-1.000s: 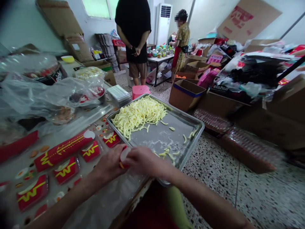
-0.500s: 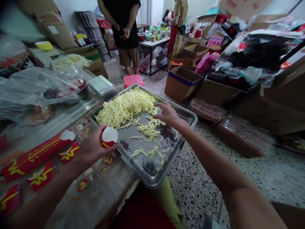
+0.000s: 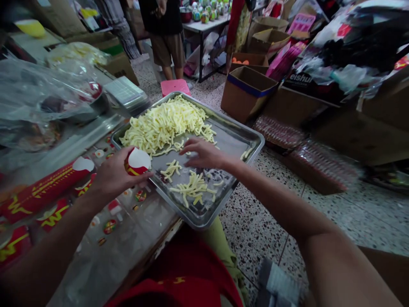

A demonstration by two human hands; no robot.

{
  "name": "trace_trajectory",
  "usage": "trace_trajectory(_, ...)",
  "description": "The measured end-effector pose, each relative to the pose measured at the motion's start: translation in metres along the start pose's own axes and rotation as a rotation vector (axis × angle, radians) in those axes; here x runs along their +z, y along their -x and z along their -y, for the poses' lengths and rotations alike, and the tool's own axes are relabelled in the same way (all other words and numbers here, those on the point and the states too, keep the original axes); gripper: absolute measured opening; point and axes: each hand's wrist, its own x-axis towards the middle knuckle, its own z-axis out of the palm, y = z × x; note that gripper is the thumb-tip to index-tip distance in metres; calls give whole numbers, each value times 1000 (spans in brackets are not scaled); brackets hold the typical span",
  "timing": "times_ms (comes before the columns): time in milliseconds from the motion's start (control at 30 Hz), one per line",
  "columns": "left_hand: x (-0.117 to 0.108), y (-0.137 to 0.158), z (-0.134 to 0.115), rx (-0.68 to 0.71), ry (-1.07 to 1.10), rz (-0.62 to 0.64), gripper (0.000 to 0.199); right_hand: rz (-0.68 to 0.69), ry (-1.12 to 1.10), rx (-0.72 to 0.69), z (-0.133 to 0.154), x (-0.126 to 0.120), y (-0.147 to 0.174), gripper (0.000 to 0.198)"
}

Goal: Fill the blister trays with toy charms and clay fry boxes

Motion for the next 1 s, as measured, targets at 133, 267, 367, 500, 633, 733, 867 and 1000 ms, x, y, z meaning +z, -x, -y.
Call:
trace_trajectory(133, -2, 8, -11, 120, 29, -15, 84, 96, 106, -61, 22, 20, -5, 38)
trace_trajectory(267, -3, 20, -7, 106, 43, -18, 85, 45, -60, -34, 25, 6, 15, 30)
trace_trajectory(367, 0, 23, -4, -17, 67, -38, 84, 175, -156, -48, 26, 7, 36, 18)
trace_trajectory(500, 5, 25, -11, 44, 48, -14, 85, -60, -208, 72, 14, 7, 53, 25)
trace_trajectory(633, 6, 24, -10, 40, 33, -16, 85, -299, -186, 244, 1, 0, 57, 29)
trace_trajectory(733, 7, 21, -7, -8, 49, -1, 90, -291, -2, 283, 6, 13, 53, 26)
trace_trajectory(867, 13, 18, -11, 75, 90, 48, 100, -106, 216, 182, 21, 30, 49, 38)
trace_trajectory(1000, 14, 14, -3, 35, 59, 37, 95, -322, 6, 300, 15, 18, 54, 24)
